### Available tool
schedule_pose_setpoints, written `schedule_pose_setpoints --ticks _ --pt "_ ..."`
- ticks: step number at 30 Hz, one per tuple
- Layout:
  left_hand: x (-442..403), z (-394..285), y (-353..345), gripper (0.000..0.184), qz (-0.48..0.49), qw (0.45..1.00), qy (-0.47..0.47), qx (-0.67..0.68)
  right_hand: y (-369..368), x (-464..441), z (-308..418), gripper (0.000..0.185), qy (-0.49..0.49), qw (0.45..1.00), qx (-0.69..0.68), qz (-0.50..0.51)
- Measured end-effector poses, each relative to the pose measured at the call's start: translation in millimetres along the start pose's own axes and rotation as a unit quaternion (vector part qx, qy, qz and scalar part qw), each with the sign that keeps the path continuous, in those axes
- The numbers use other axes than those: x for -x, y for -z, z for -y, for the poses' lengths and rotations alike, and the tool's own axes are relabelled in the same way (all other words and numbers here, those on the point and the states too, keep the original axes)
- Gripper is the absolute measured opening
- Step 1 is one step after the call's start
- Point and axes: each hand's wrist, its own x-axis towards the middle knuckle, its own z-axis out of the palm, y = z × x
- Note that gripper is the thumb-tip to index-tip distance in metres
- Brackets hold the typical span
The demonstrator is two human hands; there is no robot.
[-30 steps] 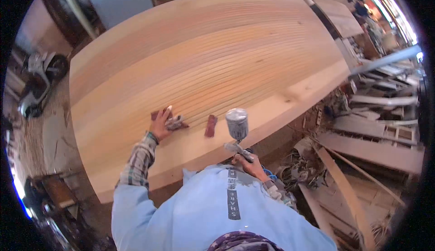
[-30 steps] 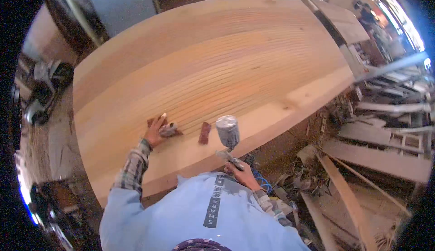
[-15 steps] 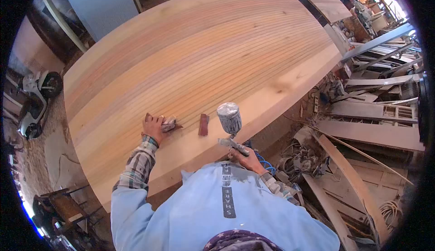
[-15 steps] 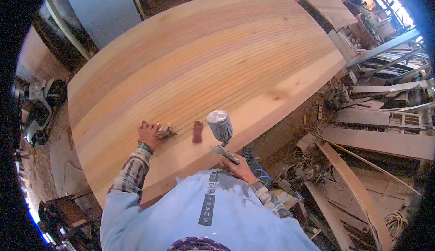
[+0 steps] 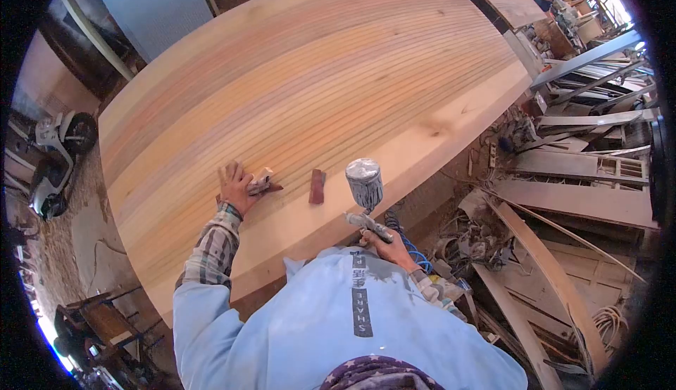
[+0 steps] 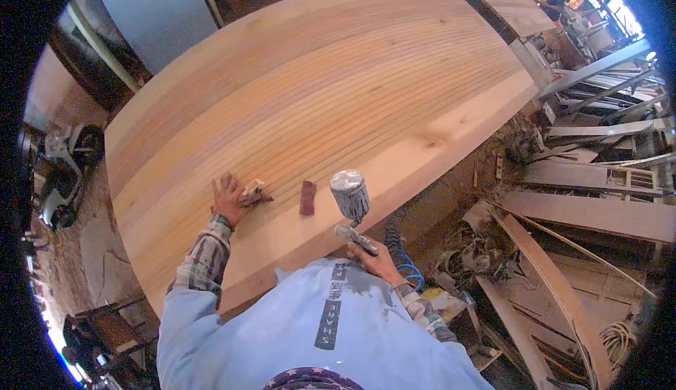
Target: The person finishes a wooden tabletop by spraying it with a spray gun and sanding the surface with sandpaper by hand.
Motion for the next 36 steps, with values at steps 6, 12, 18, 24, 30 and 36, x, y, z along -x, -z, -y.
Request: schedule_pose_setpoints --ticks 6,12,18,24,30,36 --pt "-10 10 -6 0.049 0.077 0.991 0.047 0.103 2 3 0 0.034 -0.008 1.000 -0.016 0.005" --pt "-19 1 -7 0.040 -0.038 0.978 0.126 0.164 -9 13 21 0.030 -0.043 0.998 -0.051 -0.022" --pt "-13 -101 38 0.049 0.160 0.704 0.147 0.676 -3 2 -7 0.032 -0.004 0.999 -0.043 -0.017" --pt "14 -145 -17 0.081 0.154 0.945 0.034 0.287 -14 -4 8 0.034 0.072 0.997 0.032 -0.027" --pt "51 -187 -34 0.074 0.077 0.954 -0.019 0.291 -9 -13 20 0.035 0.122 0.989 0.080 -0.003" --pt "59 -226 -26 0.080 0.103 0.970 0.050 0.214 -1 -70 76 0.033 -0.001 0.995 0.029 0.092"
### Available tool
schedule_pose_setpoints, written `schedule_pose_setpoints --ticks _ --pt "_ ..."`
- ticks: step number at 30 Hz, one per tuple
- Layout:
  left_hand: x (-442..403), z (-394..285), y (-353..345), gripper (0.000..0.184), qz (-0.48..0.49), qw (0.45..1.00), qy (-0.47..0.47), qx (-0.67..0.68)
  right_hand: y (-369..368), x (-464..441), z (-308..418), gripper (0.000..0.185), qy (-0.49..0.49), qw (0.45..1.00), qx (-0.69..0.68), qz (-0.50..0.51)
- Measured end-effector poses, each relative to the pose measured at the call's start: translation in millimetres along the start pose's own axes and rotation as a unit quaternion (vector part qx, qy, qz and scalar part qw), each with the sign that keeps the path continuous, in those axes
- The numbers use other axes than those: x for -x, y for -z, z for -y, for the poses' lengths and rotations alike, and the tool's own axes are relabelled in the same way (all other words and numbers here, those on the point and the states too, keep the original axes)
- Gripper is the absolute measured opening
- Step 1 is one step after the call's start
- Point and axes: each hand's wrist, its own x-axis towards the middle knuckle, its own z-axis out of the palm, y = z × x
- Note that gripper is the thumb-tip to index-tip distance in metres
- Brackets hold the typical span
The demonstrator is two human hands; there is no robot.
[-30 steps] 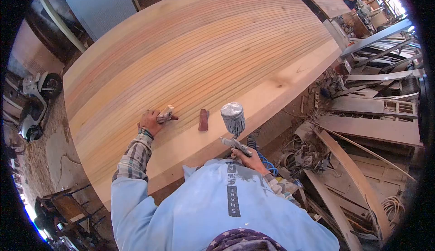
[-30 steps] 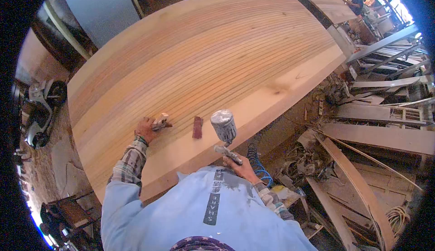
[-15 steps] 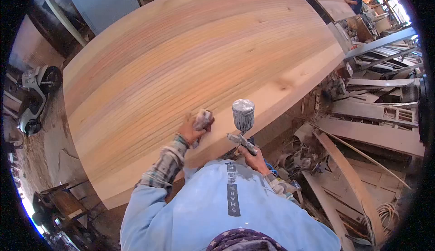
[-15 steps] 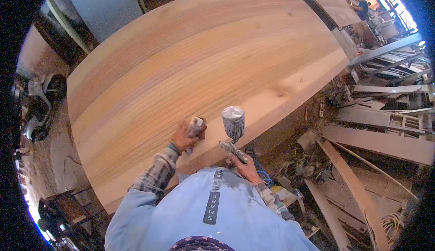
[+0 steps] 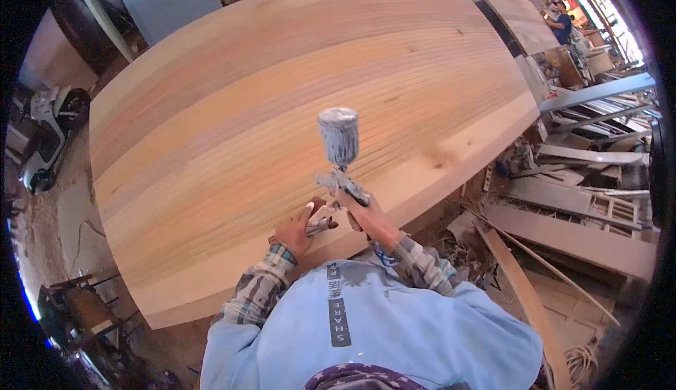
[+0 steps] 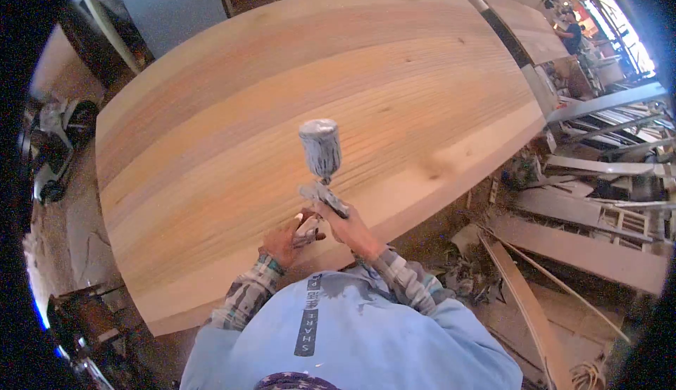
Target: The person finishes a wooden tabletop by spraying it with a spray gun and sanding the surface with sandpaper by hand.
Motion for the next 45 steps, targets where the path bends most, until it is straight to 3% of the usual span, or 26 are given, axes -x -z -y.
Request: schedule_pose_setpoints --ticks 3,5,7,8,10,12,14,15,16,17,18,20,21,23,26,28,29,33,36,39,41,43,44,45 --pt "-10 -16 -5 0.085 -0.005 0.999 0.042 0.010 11 -51 36 0.033 0.021 0.998 -0.039 0.039" --pt "-5 -31 -20 0.083 -0.023 0.997 0.068 -0.011 17 -106 28 0.036 0.063 0.996 0.034 0.060" --pt "-6 -46 -44 0.076 0.007 0.990 0.136 -0.025 -4 -146 17 0.043 0.189 0.971 -0.131 0.057" --pt "0 -49 -64 0.076 0.006 0.989 0.145 -0.028 -4 -160 7 0.043 0.187 0.971 -0.134 0.066" --pt "13 -54 -85 0.070 -0.009 0.984 0.176 -0.001 -6 -192 12 0.054 0.169 0.982 0.067 0.045" --pt "28 -60 -97 0.063 -0.041 0.983 0.180 0.011 -27 -256 -5 0.058 0.254 0.960 0.105 -0.052" --pt "-55 -77 36 0.060 -0.024 0.974 0.226 0.005 5 -381 164 0.057 0.252 0.959 0.087 -0.097" --pt "-75 -87 89 0.059 -0.018 0.969 0.248 0.001 8 -385 203 0.056 0.227 0.963 0.097 -0.105" --pt "-59 -84 81 0.059 -0.047 0.975 0.217 -0.011 25 -396 197 0.054 0.205 0.965 0.113 -0.115" --pt "-52 -85 58 0.058 -0.075 0.979 0.186 -0.022 56 -411 182 0.054 0.243 0.958 0.064 -0.139" --pt "-46 -85 32 0.058 -0.075 0.979 0.185 -0.023 89 -422 160 0.054 0.281 0.945 0.015 -0.164" --pt "-41 -82 -20 0.057 -0.028 0.978 0.205 -0.012 164 -408 140 0.056 0.239 0.943 0.040 -0.229" --pt "-46 -81 -24 0.057 -0.027 0.982 0.189 -0.013 195 -409 150 0.056 0.244 0.938 0.038 -0.245" --pt "-59 -85 -24 0.053 -0.062 0.985 0.161 0.014 263 -411 173 0.057 0.161 0.937 0.113 -0.290" --pt "-83 -83 -29 0.044 -0.120 0.985 0.108 0.053 353 -428 196 0.059 0.168 0.896 0.156 -0.381" --pt "-90 -88 -25 0.047 -0.097 0.987 0.116 0.052 410 -434 220 0.059 0.181 0.869 0.203 -0.413" --pt "-91 -91 -23 0.050 -0.076 0.987 0.135 0.051 427 -432 232 0.060 0.192 0.843 0.253 -0.434" --pt "-100 -94 -25 0.055 -0.077 0.984 0.140 0.080 462 -441 258 0.061 0.177 0.845 0.229 -0.450" --pt "-98 -86 -31 0.050 -0.107 0.983 0.142 0.049 474 -475 261 0.062 0.219 0.857 0.245 -0.396" --pt "-104 -96 -21 0.055 -0.076 0.984 0.162 0.020 487 -490 264 0.065 0.197 0.876 0.218 -0.383" --pt "-117 -118 2 0.058 -0.075 0.985 0.153 -0.002 519 -534 258 0.067 0.168 0.850 0.274 -0.418" --pt "-134 -138 16 0.054 -0.063 0.974 0.184 0.120 549 -528 272 0.066 0.157 0.839 0.268 -0.448" --pt "-146 -152 25 0.054 -0.061 0.974 0.181 0.118 568 -526 274 0.066 0.145 0.825 0.264 -0.478" --pt "-158 -171 34 0.042 -0.068 0.935 0.239 0.255 594 -530 270 0.066 0.144 0.822 0.260 -0.486"
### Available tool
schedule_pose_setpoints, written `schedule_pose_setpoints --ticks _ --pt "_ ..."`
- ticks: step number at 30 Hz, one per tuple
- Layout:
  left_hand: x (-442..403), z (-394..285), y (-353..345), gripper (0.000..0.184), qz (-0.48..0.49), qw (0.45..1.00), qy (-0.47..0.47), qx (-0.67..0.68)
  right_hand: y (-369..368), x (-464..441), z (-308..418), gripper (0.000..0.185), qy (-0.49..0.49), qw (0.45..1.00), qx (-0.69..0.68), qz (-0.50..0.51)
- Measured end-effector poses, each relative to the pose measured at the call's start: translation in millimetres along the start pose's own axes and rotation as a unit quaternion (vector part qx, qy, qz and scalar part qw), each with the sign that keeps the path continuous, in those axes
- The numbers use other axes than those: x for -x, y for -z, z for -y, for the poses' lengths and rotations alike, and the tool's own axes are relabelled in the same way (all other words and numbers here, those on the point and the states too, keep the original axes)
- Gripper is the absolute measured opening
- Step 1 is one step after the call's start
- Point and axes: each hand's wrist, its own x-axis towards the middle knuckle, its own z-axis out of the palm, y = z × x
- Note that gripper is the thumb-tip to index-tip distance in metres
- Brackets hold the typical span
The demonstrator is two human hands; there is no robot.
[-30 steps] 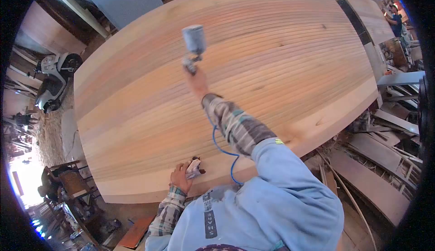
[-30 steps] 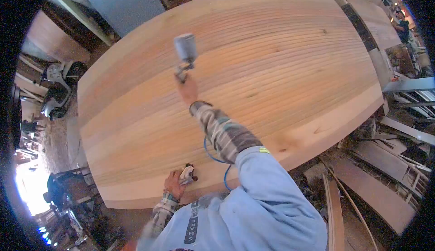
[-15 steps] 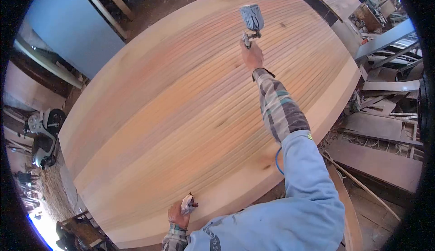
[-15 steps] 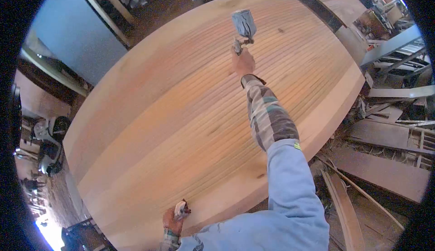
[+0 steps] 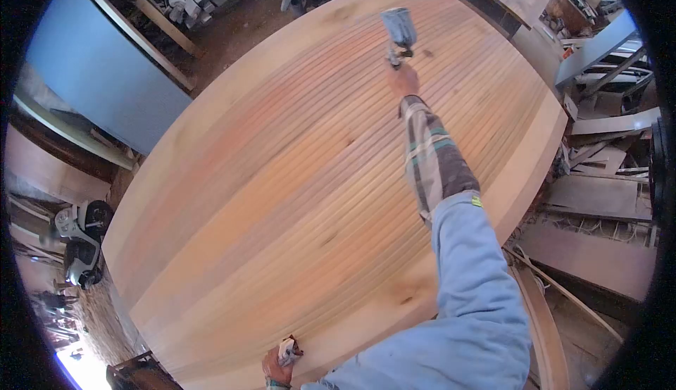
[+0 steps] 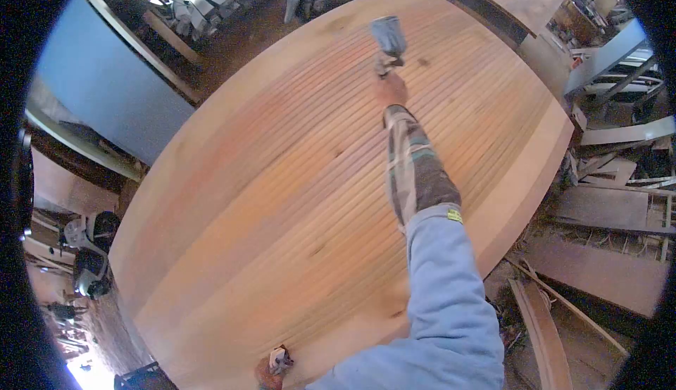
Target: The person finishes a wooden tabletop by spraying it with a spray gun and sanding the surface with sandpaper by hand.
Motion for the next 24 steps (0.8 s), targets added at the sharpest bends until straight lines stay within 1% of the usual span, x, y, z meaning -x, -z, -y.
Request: schedule_pose_setpoints --ticks 1,2,3,4,5,6,7,8,9,10,11,12,13,14,15,16,17,18,20,21,22,23,24 --pt "-2 -16 -3 0.031 0.008 0.988 0.071 0.136 5 -18 -19 0.066 -0.004 1.000 0.000 -0.008" --pt "-2 -22 -5 0.031 0.009 0.988 0.069 0.135 26 -23 -26 0.065 -0.035 0.999 -0.005 -0.026" --pt "-2 -24 -4 0.032 0.000 0.982 0.103 0.156 46 -25 -30 0.065 -0.067 0.997 -0.010 -0.045" --pt "-5 -26 -3 0.035 -0.009 0.975 0.137 0.174 53 -37 -47 0.065 -0.071 0.996 -0.011 -0.046" --pt "-7 -23 -1 0.035 -0.006 0.976 0.138 0.168 61 -48 -68 0.064 -0.063 0.996 0.004 -0.061" --pt "-6 -15 3 0.035 0.019 0.994 0.083 0.072 65 -51 -89 0.064 -0.057 0.995 0.022 -0.074" --pt "-4 -5 5 0.034 0.047 0.998 0.024 -0.021 73 -46 -102 0.064 -0.065 0.995 0.028 -0.076" --pt "-5 10 5 0.034 0.055 0.998 0.024 -0.022 83 -36 -113 0.063 -0.070 0.994 -0.021 -0.086" --pt "-5 28 5 0.034 0.051 0.998 0.000 -0.046 97 -25 -121 0.062 -0.071 0.990 -0.071 -0.099" --pt "-6 38 7 0.034 0.045 0.996 -0.024 -0.070 112 -10 -129 0.063 -0.045 0.989 -0.125 -0.059" --pt "-5 29 8 0.034 0.047 0.996 -0.025 -0.068 141 20 -124 0.063 -0.078 0.985 -0.152 -0.030" --pt "-9 11 12 0.036 0.057 0.993 -0.053 -0.086 166 50 -113 0.063 -0.111 0.978 -0.178 0.000" --pt "-8 3 15 0.038 0.068 0.989 -0.081 -0.103 174 66 -126 0.063 -0.126 0.973 -0.193 0.006" --pt "-6 30 15 0.038 0.069 0.989 -0.081 -0.099 188 78 -142 0.062 -0.139 0.968 -0.210 0.011" --pt "-7 76 15 0.042 0.053 0.986 -0.069 -0.140 208 89 -149 0.062 -0.136 0.969 -0.207 0.011" --pt "-4 91 14 0.044 0.046 0.984 -0.064 -0.159 232 99 -153 0.059 -0.049 0.990 -0.128 -0.008" --pt "-1 106 13 0.047 0.038 0.982 -0.059 -0.177 256 100 -160 0.056 0.013 1.000 -0.003 -0.027" --pt "-2 108 13 0.044 0.026 0.988 -0.063 -0.138 281 101 -167 0.054 0.069 0.988 0.125 -0.062" --pt "-5 108 15 0.040 0.047 0.984 -0.102 -0.140 335 100 -144 0.052 0.104 0.943 0.306 -0.082" --pt "-5 128 16 0.040 0.050 0.983 -0.107 -0.140 373 110 -110 0.053 0.112 0.939 0.317 -0.068" --pt "-8 153 13 0.042 0.037 0.988 -0.094 -0.119 396 108 -97 0.055 0.159 0.909 0.373 -0.098" --pt "-5 159 11 0.044 0.032 0.992 -0.078 -0.089 417 107 -85 0.057 0.205 0.873 0.425 -0.125" --pt "-3 161 10 0.046 0.027 0.996 -0.063 -0.059 437 111 -62 0.058 0.256 0.857 0.422 -0.147"
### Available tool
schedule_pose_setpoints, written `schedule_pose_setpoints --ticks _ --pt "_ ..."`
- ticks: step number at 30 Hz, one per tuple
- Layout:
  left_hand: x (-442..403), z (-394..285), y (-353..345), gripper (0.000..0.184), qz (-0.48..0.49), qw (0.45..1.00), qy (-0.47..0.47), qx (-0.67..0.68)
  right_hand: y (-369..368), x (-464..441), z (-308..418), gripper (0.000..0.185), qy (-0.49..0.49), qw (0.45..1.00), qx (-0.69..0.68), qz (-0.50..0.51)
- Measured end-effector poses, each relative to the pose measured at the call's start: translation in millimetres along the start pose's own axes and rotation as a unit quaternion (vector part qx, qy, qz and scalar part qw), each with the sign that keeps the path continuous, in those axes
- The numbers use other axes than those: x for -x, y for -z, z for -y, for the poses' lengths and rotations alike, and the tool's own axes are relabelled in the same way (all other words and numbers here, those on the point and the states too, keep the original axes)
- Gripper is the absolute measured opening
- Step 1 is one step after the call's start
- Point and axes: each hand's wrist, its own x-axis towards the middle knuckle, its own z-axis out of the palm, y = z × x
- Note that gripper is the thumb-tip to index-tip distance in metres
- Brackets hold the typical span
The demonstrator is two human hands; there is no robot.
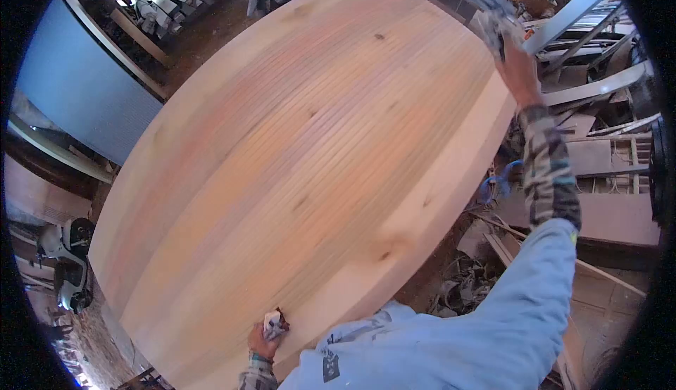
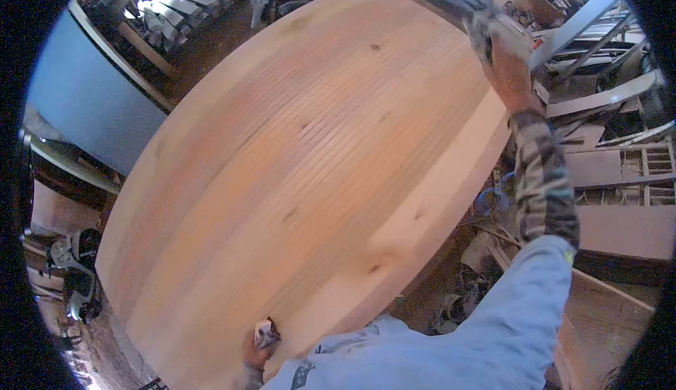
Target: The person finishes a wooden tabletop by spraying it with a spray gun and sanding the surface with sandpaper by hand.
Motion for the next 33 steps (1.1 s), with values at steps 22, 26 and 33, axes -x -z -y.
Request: schedule_pose_setpoints --ticks 22,26,33 --pt "-39 -139 -133 0.039 -0.217 0.975 0.021 0.034 -168 36 342 0.047 -0.234 0.536 -0.787 0.196" --pt "-66 -194 -153 0.037 -0.200 0.977 0.076 0.020 -252 -9 225 0.043 -0.320 0.604 -0.694 0.228" --pt "-105 -218 -166 0.035 -0.183 0.977 0.090 0.064 -421 -134 42 0.055 -0.346 0.756 -0.555 -0.039"
